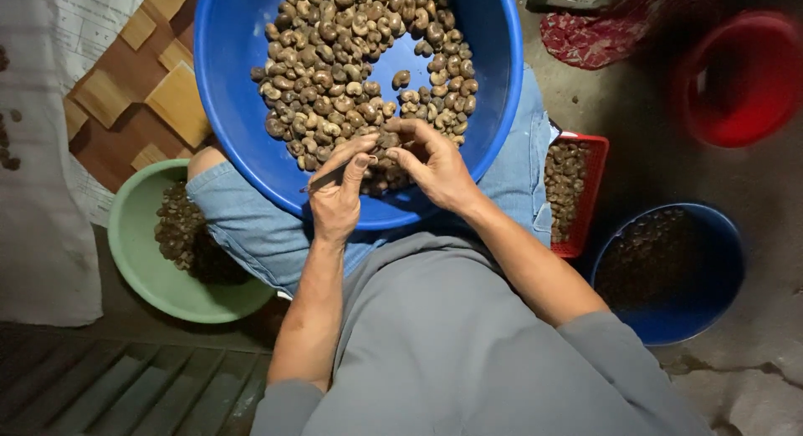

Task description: The person sits with a large blue basin of nuts on their lap and uses a small knife to peel the shells off individual nuts. They pick up a nut, peel it, and drop the shelled nut into a red basket to the right, repeating this process throughout the video.

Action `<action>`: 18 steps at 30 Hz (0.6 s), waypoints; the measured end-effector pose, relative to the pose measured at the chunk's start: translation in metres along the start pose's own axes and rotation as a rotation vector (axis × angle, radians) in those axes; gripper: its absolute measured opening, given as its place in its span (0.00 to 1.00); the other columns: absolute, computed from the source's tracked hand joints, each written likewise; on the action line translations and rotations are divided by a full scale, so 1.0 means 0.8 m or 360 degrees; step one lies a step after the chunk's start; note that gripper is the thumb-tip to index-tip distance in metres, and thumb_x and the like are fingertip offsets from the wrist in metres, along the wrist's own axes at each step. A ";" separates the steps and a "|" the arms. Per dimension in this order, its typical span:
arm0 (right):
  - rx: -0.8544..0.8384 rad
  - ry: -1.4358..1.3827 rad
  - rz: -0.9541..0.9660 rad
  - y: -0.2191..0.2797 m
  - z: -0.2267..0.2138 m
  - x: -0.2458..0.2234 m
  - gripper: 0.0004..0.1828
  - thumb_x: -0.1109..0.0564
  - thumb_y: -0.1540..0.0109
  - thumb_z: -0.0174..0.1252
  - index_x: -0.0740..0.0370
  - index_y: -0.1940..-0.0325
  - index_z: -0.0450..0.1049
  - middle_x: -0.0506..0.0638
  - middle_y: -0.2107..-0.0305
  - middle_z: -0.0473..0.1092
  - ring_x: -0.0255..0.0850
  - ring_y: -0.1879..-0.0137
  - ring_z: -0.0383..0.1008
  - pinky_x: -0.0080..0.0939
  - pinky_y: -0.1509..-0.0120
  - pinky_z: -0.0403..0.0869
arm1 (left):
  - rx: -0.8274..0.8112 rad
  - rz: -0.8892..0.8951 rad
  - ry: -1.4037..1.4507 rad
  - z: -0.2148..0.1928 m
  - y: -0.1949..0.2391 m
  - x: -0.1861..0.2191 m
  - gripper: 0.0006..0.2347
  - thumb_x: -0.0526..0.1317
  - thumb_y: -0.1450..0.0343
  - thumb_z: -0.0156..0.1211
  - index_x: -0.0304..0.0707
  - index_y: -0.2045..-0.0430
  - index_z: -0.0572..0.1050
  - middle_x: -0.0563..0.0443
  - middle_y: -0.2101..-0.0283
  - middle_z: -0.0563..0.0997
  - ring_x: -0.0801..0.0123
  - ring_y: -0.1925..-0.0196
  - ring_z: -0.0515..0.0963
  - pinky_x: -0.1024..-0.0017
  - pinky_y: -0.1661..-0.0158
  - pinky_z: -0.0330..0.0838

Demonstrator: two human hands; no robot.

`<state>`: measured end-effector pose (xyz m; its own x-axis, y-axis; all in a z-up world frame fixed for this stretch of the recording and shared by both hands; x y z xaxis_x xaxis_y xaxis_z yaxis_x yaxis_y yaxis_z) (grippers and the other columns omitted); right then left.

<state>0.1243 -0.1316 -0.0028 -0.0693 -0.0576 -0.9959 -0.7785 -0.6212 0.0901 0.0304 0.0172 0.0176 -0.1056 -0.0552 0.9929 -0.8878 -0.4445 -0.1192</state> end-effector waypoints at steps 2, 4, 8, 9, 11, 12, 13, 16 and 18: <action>0.0002 0.0008 -0.0009 0.000 0.000 -0.002 0.18 0.59 0.31 0.61 0.61 0.37 0.73 0.61 0.58 0.77 0.46 0.51 0.79 0.52 0.51 0.80 | -0.0001 0.0008 -0.0004 0.000 -0.001 0.002 0.09 0.36 0.19 0.55 0.29 0.52 0.79 0.34 0.48 0.83 0.55 0.44 0.82 0.58 0.49 0.81; 0.0007 0.0017 -0.0016 0.000 0.001 -0.003 0.18 0.59 0.31 0.61 0.60 0.36 0.73 0.62 0.57 0.77 0.48 0.50 0.79 0.53 0.50 0.80 | -0.0005 0.0014 -0.0007 -0.001 -0.001 0.001 0.09 0.35 0.19 0.55 0.29 0.51 0.79 0.34 0.48 0.83 0.55 0.44 0.82 0.58 0.49 0.81; 0.0003 0.0095 -0.0050 0.000 0.002 -0.009 0.18 0.60 0.30 0.57 0.60 0.34 0.72 0.64 0.54 0.77 0.54 0.47 0.78 0.58 0.47 0.79 | -0.0021 0.0023 -0.0030 -0.003 0.001 -0.003 0.10 0.35 0.19 0.53 0.28 0.51 0.79 0.34 0.49 0.83 0.51 0.43 0.82 0.57 0.50 0.81; 0.0009 0.0157 -0.0058 0.002 0.002 -0.012 0.20 0.60 0.31 0.58 0.60 0.34 0.72 0.65 0.53 0.76 0.56 0.44 0.77 0.60 0.45 0.78 | -0.0039 0.0029 -0.0045 -0.001 0.001 -0.003 0.09 0.35 0.19 0.54 0.28 0.51 0.79 0.34 0.50 0.83 0.49 0.44 0.82 0.56 0.50 0.81; 0.0017 0.0156 -0.0046 0.004 0.003 -0.007 0.21 0.58 0.32 0.60 0.58 0.34 0.72 0.64 0.53 0.77 0.54 0.45 0.78 0.57 0.46 0.78 | -0.0062 0.0057 -0.0044 0.001 -0.001 0.002 0.09 0.35 0.20 0.56 0.27 0.53 0.80 0.33 0.51 0.83 0.49 0.45 0.83 0.56 0.51 0.81; 0.0009 0.0152 -0.0038 0.006 0.003 -0.004 0.22 0.56 0.32 0.63 0.56 0.33 0.72 0.63 0.53 0.77 0.53 0.46 0.79 0.55 0.46 0.78 | -0.0068 0.0088 -0.0048 0.002 -0.001 0.005 0.08 0.34 0.21 0.57 0.26 0.54 0.80 0.33 0.52 0.83 0.49 0.46 0.84 0.56 0.52 0.81; 0.0032 0.0154 -0.0031 0.007 0.002 -0.001 0.22 0.56 0.32 0.63 0.56 0.33 0.72 0.63 0.53 0.77 0.53 0.46 0.79 0.55 0.46 0.78 | -0.0090 0.0084 -0.0039 0.003 -0.001 0.003 0.08 0.34 0.21 0.57 0.26 0.54 0.80 0.33 0.52 0.83 0.49 0.46 0.84 0.56 0.52 0.81; 0.0033 0.0134 -0.0036 0.008 -0.001 0.001 0.22 0.56 0.33 0.63 0.60 0.35 0.72 0.66 0.51 0.76 0.58 0.44 0.78 0.58 0.43 0.76 | -0.0108 0.0078 0.0001 0.004 0.000 -0.001 0.09 0.33 0.20 0.56 0.25 0.52 0.79 0.31 0.51 0.83 0.48 0.45 0.83 0.55 0.52 0.81; -0.0017 0.0059 0.0030 0.009 0.001 -0.003 0.22 0.57 0.33 0.61 0.62 0.34 0.71 0.63 0.59 0.78 0.47 0.54 0.80 0.51 0.51 0.79 | -0.0124 0.0074 0.0014 0.004 0.000 0.000 0.09 0.34 0.19 0.55 0.27 0.51 0.79 0.33 0.49 0.82 0.50 0.43 0.82 0.56 0.49 0.80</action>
<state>0.1180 -0.1351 0.0001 -0.0605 -0.0981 -0.9933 -0.7706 -0.6279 0.1090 0.0321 0.0141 0.0175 -0.1514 -0.0662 0.9863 -0.9140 -0.3705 -0.1652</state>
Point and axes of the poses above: each hand's wrist, its own y-axis away from the middle knuckle, its own z-axis out of the palm, x = y × z, the point moved 3 cm from there along -y, towards the middle knuckle
